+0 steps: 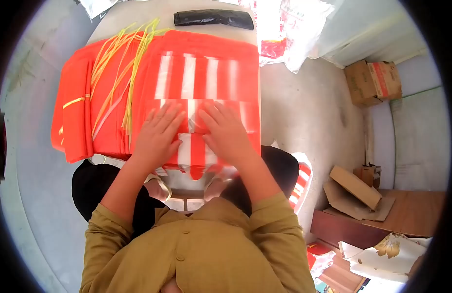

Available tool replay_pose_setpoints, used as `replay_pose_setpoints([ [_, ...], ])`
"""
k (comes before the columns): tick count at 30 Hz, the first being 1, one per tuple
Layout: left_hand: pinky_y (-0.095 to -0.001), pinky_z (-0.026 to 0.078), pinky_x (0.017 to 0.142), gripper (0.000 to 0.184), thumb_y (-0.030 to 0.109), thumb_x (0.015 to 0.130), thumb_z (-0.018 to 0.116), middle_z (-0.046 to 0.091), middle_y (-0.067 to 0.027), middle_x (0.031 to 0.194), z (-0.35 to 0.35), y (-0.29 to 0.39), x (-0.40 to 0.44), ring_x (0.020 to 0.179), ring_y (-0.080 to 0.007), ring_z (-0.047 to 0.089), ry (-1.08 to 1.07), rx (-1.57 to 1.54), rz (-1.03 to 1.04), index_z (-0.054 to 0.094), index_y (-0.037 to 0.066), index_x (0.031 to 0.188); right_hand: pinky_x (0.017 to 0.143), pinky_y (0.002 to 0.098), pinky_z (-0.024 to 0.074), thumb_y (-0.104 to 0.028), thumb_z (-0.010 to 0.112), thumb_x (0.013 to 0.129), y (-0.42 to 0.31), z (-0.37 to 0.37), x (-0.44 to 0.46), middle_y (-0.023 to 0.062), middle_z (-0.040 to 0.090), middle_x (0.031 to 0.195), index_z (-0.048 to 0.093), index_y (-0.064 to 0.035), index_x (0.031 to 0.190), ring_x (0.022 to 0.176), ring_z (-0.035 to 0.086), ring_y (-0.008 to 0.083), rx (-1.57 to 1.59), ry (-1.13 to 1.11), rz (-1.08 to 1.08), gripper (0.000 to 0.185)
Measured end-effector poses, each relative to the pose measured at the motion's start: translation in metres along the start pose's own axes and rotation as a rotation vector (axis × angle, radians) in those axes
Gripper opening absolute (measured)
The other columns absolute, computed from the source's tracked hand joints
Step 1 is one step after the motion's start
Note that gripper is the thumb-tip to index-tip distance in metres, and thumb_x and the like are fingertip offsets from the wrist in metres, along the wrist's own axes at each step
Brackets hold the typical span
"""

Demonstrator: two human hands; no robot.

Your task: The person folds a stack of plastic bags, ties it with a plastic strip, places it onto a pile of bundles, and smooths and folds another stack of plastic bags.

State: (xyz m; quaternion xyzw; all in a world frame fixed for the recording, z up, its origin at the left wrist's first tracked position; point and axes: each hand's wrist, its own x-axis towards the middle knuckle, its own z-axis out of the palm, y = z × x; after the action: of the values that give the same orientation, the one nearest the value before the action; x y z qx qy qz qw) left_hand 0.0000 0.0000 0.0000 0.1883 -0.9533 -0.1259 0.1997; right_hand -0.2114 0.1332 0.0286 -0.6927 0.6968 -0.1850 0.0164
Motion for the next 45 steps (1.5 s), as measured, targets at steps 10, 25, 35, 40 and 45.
replay_pose_setpoints([
  [10,-0.0514,0.037,0.122,0.055,0.004,0.093,0.058,0.053,-0.0116,0.157,0.029,-0.011,0.023,0.149,-0.0283,0.047,-0.062,0.123,0.038,0.057,0.008,0.147,0.112,0.0486,0.0454,-0.004,0.072,0.081,0.030,0.033,0.008,0.0127,0.059,0.148,0.062,-0.0068,0.138,0.138,0.054,0.0349,-0.061,0.018,-0.020,0.058],
  [25,-0.0418,0.057,0.086,0.043,0.010,0.091,0.065,0.075,-0.0159,0.117,-0.039,-0.001,0.018,0.102,-0.0323,0.073,-0.450,-0.691,-0.513,0.065,0.002,0.133,0.110,0.0496,0.0455,0.002,0.070,0.086,0.020,-0.079,0.003,0.0096,0.073,0.119,0.071,-0.0087,0.116,0.115,0.066,0.0336,-0.349,0.397,0.121,0.032],
  [35,-0.0403,0.051,0.106,0.057,0.010,0.092,0.070,0.059,-0.0169,0.147,-0.026,-0.003,-0.001,0.132,-0.0350,0.059,-0.232,-0.390,-0.298,0.055,0.002,0.147,0.099,0.0453,0.0544,0.000,0.072,0.086,0.000,0.015,-0.050,0.0148,0.071,0.124,0.071,-0.0017,0.117,0.117,0.065,0.0379,0.229,0.129,0.004,0.032],
  [40,-0.0430,0.049,0.111,0.075,0.015,0.086,0.078,0.054,-0.0201,0.153,-0.018,0.007,0.007,0.138,-0.0372,0.054,-0.202,-0.469,-0.157,0.048,0.004,0.154,0.108,0.0472,0.0488,-0.004,0.073,0.083,-0.020,0.025,-0.040,0.0121,0.067,0.129,0.071,-0.0022,0.116,0.127,0.059,0.0333,0.156,0.069,-0.115,0.033],
  [45,-0.0440,0.048,0.113,0.080,0.015,0.084,0.078,0.051,-0.0201,0.156,-0.009,0.006,0.013,0.141,-0.0377,0.052,-0.211,-0.430,-0.081,0.045,0.005,0.156,0.119,0.0490,0.0374,-0.013,0.073,0.088,-0.023,0.021,-0.015,0.0101,0.066,0.127,0.071,-0.0041,0.115,0.129,0.056,0.0296,0.139,-0.102,-0.168,0.028],
])
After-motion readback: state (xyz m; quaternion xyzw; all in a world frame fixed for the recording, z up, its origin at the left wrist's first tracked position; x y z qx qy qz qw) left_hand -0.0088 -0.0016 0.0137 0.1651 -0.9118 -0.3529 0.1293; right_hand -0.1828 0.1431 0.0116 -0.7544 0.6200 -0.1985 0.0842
